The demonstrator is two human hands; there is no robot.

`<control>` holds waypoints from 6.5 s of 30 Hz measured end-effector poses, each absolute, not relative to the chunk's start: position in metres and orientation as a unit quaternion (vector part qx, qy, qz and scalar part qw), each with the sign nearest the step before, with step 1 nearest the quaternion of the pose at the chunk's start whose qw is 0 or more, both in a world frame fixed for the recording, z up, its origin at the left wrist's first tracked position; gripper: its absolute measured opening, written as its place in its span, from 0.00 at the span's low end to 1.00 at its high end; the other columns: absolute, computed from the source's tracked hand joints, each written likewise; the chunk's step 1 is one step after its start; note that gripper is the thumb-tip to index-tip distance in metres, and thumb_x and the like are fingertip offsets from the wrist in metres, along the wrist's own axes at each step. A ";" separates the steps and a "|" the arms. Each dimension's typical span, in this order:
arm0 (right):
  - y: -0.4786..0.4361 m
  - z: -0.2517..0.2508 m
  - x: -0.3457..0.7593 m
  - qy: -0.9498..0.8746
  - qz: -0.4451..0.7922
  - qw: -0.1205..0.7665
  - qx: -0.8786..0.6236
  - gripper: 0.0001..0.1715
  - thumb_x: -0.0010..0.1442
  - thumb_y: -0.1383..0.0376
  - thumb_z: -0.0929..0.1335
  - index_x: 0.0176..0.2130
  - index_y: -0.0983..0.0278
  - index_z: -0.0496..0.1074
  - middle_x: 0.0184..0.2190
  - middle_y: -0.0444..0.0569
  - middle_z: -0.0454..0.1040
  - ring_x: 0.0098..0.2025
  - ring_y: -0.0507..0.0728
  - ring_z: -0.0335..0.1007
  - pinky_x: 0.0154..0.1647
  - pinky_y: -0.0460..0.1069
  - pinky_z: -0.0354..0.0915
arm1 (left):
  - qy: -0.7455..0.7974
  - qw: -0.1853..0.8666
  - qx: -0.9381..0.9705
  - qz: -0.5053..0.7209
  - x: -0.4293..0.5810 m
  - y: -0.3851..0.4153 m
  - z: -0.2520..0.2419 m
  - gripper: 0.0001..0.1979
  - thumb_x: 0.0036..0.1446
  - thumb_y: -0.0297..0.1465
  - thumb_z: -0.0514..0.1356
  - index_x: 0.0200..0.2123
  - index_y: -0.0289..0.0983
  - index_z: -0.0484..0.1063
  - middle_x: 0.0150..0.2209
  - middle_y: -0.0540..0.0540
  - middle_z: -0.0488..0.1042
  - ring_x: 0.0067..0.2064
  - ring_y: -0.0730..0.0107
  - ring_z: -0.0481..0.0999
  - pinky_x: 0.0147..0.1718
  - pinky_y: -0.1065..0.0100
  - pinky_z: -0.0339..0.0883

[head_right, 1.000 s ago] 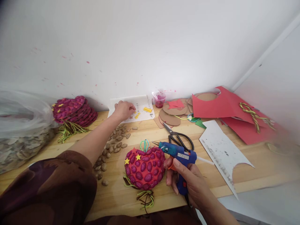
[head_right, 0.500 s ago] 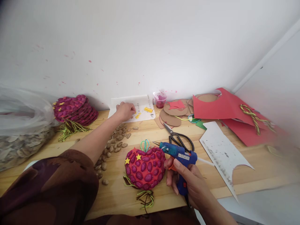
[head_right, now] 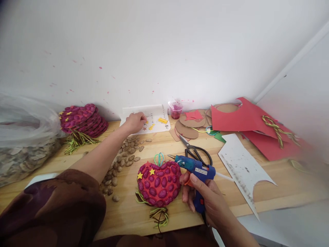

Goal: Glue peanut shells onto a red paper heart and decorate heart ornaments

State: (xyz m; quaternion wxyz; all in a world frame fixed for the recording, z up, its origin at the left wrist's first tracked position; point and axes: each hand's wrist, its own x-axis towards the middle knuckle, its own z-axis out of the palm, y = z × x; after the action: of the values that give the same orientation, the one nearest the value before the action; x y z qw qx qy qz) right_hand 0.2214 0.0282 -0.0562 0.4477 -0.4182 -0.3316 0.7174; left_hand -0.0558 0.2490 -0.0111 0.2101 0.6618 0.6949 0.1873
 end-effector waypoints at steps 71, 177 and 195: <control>-0.011 0.003 0.185 -0.787 0.313 0.202 -0.491 0.17 0.71 0.53 0.64 0.39 0.59 0.76 0.41 0.50 0.80 0.43 0.62 0.73 0.49 0.57 0.69 | 0.521 0.473 0.638 0.313 -0.080 0.010 -0.020 0.10 0.61 0.39 0.58 0.32 0.39 0.69 0.33 0.49 0.74 0.36 0.66 0.70 0.37 0.65 0.64; -0.007 -0.004 0.192 -0.635 0.499 0.244 -0.536 0.26 0.67 0.44 0.66 0.37 0.63 0.76 0.31 0.48 0.79 0.19 0.50 0.67 0.18 0.47 0.63 | 0.551 0.457 0.642 0.274 -0.079 0.012 -0.017 0.11 0.60 0.40 0.58 0.33 0.38 0.72 0.32 0.49 0.76 0.34 0.66 0.71 0.36 0.65 0.65; 0.005 -0.027 0.195 -0.488 0.574 0.423 -0.503 0.21 0.64 0.45 0.69 0.34 0.60 0.72 0.43 0.55 0.78 0.36 0.60 0.78 0.15 0.47 0.63 | 0.603 0.299 0.715 0.186 -0.061 0.019 -0.014 0.07 0.62 0.33 0.57 0.36 0.39 0.74 0.31 0.47 0.79 0.33 0.61 0.77 0.38 0.62 0.67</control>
State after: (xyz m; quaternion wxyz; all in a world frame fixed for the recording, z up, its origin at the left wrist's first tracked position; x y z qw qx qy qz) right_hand 0.1952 0.0049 -0.0266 0.4231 -0.5030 -0.4879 0.5744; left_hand -0.0611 0.0194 -0.0144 0.2995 0.7154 0.6033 0.1857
